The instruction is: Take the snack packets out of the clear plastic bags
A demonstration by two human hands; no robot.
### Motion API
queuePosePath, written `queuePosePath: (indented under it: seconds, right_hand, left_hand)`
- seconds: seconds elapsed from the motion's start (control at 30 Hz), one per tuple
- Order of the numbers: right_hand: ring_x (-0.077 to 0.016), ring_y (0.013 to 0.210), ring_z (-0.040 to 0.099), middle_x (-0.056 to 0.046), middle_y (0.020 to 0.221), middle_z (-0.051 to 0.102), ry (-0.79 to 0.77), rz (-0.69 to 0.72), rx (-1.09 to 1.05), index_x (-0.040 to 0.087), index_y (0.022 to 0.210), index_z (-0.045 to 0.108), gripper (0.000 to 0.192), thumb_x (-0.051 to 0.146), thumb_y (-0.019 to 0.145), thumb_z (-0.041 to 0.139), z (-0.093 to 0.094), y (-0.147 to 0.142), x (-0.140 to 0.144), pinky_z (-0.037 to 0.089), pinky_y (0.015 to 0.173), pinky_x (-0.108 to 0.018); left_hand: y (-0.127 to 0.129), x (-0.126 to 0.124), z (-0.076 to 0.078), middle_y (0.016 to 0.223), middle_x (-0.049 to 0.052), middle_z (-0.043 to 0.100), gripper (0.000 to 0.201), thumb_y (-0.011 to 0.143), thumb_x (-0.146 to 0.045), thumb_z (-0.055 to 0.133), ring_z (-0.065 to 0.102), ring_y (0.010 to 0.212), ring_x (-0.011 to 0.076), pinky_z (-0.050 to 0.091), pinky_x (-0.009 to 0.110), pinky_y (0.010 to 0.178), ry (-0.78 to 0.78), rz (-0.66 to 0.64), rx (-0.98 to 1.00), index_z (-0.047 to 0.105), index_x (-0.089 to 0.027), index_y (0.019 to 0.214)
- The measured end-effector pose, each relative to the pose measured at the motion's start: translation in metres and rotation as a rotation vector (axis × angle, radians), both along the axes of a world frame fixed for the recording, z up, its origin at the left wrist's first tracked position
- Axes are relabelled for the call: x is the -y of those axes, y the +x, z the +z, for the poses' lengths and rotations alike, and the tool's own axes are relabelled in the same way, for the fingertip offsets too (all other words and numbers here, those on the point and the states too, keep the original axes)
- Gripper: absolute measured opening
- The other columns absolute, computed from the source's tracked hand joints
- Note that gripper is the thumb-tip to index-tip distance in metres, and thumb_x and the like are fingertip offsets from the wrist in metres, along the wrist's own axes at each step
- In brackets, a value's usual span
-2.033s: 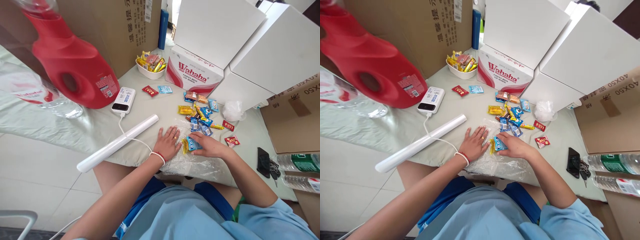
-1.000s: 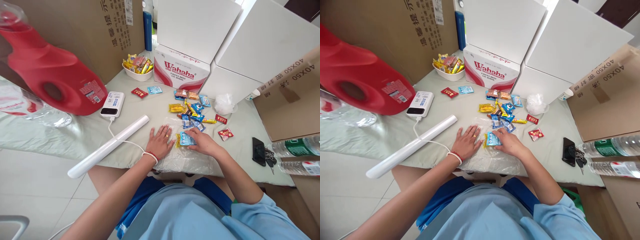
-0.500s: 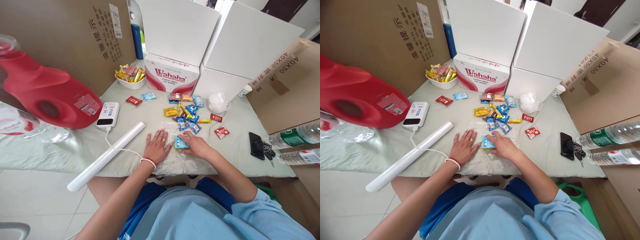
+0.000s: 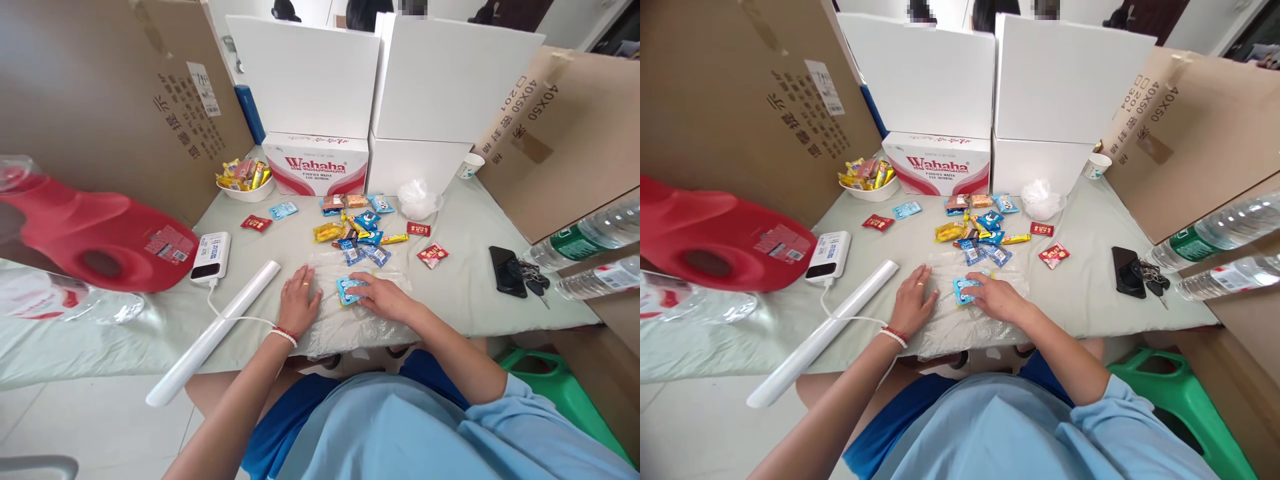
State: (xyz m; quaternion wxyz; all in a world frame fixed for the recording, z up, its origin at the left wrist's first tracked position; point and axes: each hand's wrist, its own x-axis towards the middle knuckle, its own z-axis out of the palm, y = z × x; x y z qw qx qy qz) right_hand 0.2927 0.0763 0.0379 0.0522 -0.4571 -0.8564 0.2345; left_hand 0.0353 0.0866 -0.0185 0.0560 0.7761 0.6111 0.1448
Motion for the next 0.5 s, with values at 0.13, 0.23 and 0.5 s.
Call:
queuePosePath:
  seconds: [0.13, 0.23, 0.5]
  right_hand:
    - [-0.0287, 0.130, 0.060, -0.012, 0.163, 0.039, 0.107, 0.000, -0.086, 0.027, 0.138, 0.064, 0.043, 0.026, 0.096, 0.067, 0.010, 0.012, 0.006, 0.053, 0.103, -0.044]
    - [-0.0236, 0.114, 0.065, -0.013, 0.138, 0.059, 0.166, 0.009, -0.218, 0.022, 0.123, 0.069, 0.026, 0.031, 0.100, 0.062, 0.020, 0.037, 0.019, 0.055, 0.094, -0.038]
    - [-0.0290, 0.127, 0.054, -0.012, 0.138, 0.061, 0.019, 0.071, -0.203, 0.022, 0.118, 0.068, 0.027, 0.034, 0.093, 0.072, -0.023, 0.095, 0.078, 0.049, 0.105, -0.046]
  left_hand:
    - [-0.007, 0.019, 0.021, 0.160, 0.013, 0.049, 0.045, 0.099, -0.030, 0.045, 0.037, 0.153, 0.0305, 0.028, 0.058, 0.126, 0.116, -0.199, 0.080, 0.055, -0.022, 0.143]
    - [-0.018, 0.044, 0.026, 0.155, 0.013, 0.054, 0.045, 0.099, -0.036, 0.054, 0.048, 0.146, 0.0269, 0.036, 0.052, 0.124, 0.013, -0.510, 0.219, 0.051, -0.024, 0.142]
    - [-0.044, 0.070, 0.009, 0.153, 0.013, 0.056, 0.016, 0.097, -0.038, 0.059, 0.053, 0.142, 0.0292, 0.034, 0.056, 0.125, -0.252, -0.556, 0.283, 0.063, -0.022, 0.101]
